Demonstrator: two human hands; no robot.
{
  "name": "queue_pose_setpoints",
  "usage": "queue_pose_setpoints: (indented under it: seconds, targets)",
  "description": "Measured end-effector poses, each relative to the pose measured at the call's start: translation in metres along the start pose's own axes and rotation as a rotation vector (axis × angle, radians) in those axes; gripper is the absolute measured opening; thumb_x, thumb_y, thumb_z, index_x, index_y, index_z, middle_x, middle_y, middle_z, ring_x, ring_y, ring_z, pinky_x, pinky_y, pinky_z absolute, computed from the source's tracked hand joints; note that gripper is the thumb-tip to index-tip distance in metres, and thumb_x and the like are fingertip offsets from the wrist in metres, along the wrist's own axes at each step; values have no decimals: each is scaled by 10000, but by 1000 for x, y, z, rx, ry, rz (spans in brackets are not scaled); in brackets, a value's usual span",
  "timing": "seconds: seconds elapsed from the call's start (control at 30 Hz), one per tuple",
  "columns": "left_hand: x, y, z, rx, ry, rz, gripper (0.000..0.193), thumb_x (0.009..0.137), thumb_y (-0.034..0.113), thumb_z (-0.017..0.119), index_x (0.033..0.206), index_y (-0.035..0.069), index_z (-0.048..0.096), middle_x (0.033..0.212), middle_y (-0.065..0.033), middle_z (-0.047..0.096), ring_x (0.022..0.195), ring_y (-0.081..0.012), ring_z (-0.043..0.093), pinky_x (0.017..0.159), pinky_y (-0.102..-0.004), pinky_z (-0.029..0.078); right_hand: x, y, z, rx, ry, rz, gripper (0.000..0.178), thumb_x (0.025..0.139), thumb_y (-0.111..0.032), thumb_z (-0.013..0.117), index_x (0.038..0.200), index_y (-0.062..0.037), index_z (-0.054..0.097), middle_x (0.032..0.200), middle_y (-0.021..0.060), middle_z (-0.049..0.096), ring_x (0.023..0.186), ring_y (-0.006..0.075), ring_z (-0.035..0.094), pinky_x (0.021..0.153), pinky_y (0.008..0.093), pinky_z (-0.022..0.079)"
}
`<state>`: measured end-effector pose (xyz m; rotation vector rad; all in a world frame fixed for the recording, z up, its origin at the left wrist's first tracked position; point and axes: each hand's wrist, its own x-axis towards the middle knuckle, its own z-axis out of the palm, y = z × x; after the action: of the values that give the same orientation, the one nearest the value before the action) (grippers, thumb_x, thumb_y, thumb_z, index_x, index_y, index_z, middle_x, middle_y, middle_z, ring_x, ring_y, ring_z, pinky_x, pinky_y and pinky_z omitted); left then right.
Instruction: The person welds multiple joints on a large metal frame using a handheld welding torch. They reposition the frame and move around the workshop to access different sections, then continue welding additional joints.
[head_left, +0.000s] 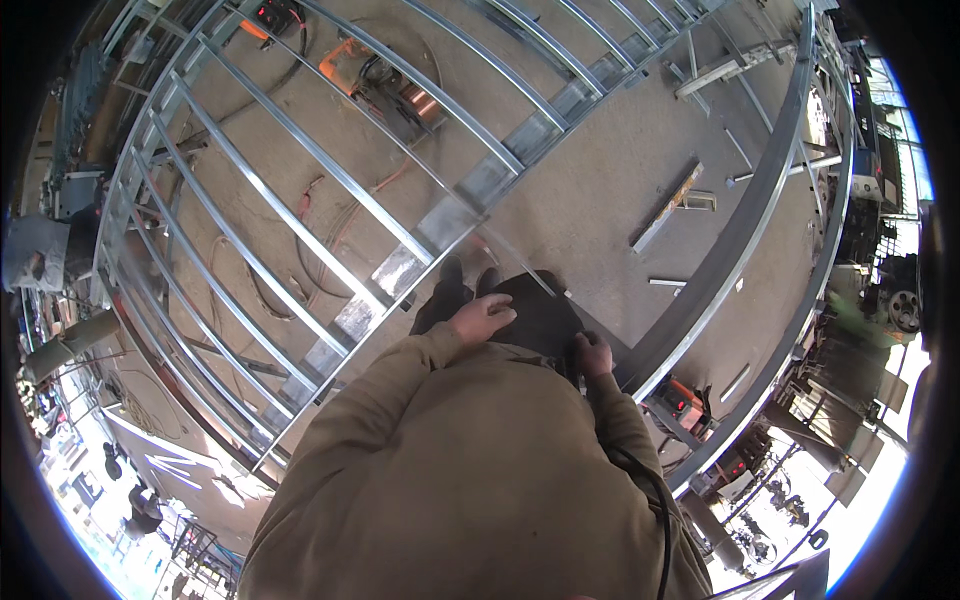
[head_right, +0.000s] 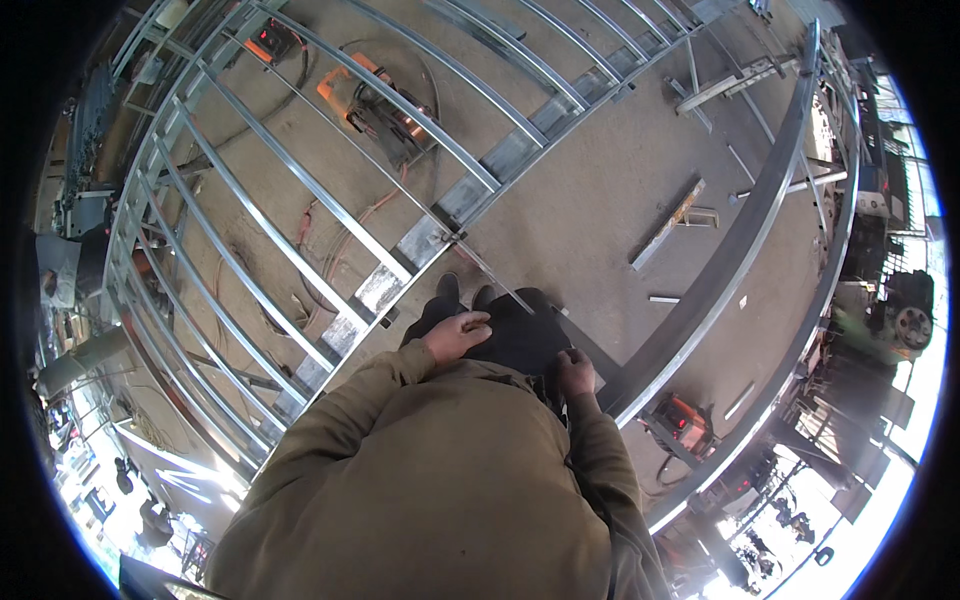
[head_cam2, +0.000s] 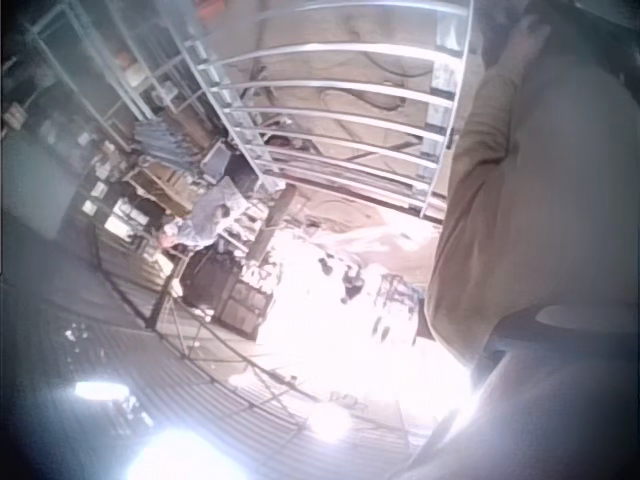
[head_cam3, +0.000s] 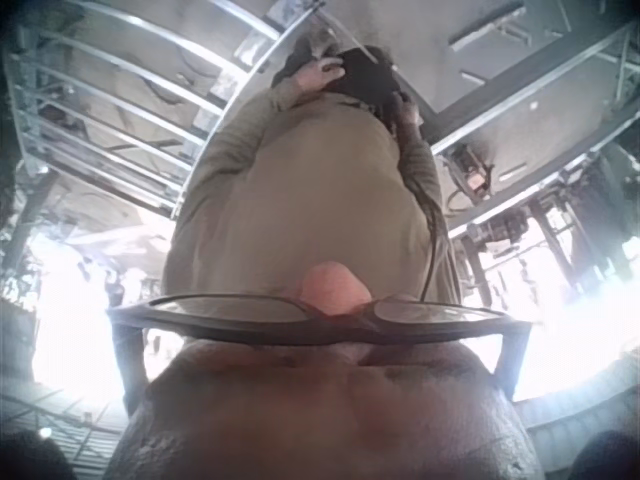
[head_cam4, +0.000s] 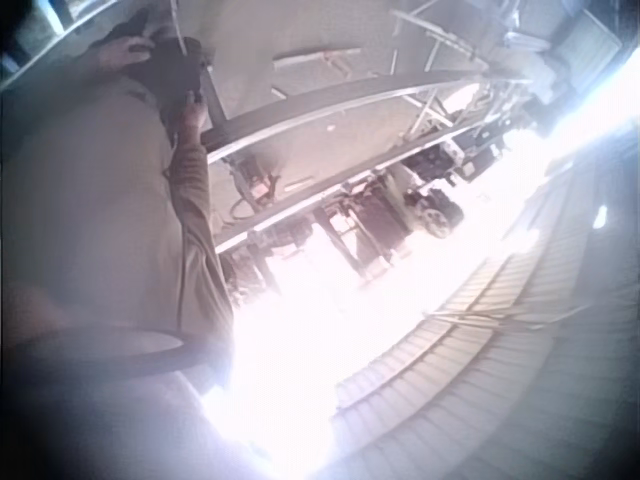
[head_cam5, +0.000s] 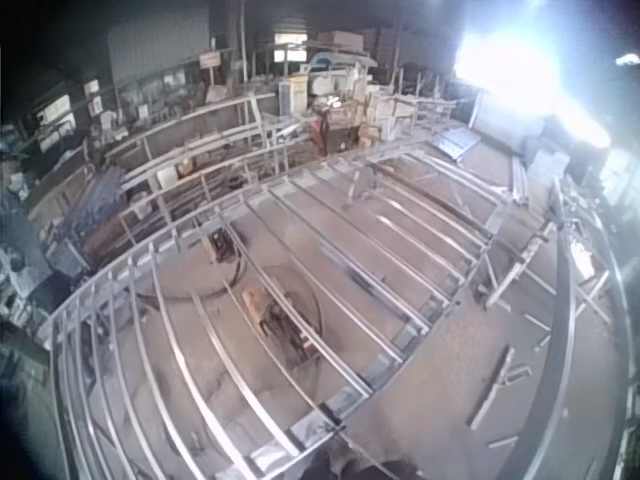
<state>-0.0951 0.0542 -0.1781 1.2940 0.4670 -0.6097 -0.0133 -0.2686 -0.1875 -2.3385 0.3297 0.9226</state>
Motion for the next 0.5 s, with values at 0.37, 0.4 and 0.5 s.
queue_pose_setpoints:
  seconds: [0.37, 0.4, 0.5]
  targets:
    - [84, 12, 11, -245, 115, -244, 732, 1016, 499, 632, 1462, -63, 489, 1246, -137, 697, 1151, -194, 653, 928, -319, 518, 100, -50, -33, -88, -202, 34, 402, 957, -333, 669, 1190, -9, 710, 1051, 160, 758, 972, 253, 711, 876, 402, 554]
    - [92, 8, 13, -261, 118, -227, 663, 1026, 480, 617, 1419, -45, 524, 1221, -139, 707, 1116, -205, 664, 920, -336, 530, 113, -56, -41, -119, -254, -36, 422, 957, -346, 656, 1215, -16, 705, 1083, 176, 754, 1024, 270, 709, 909, 414, 549]
    - [107, -7, 24, -316, 230, -208, 480, 1053, 420, 573, 1292, 7, 628, 1147, -142, 740, 1013, -237, 699, 895, -386, 567, 151, -75, -63, -142, -248, -86, 411, 939, -380, 692, 1170, -43, 737, 1118, 188, 761, 1061, 304, 725, 927, 420, 552]
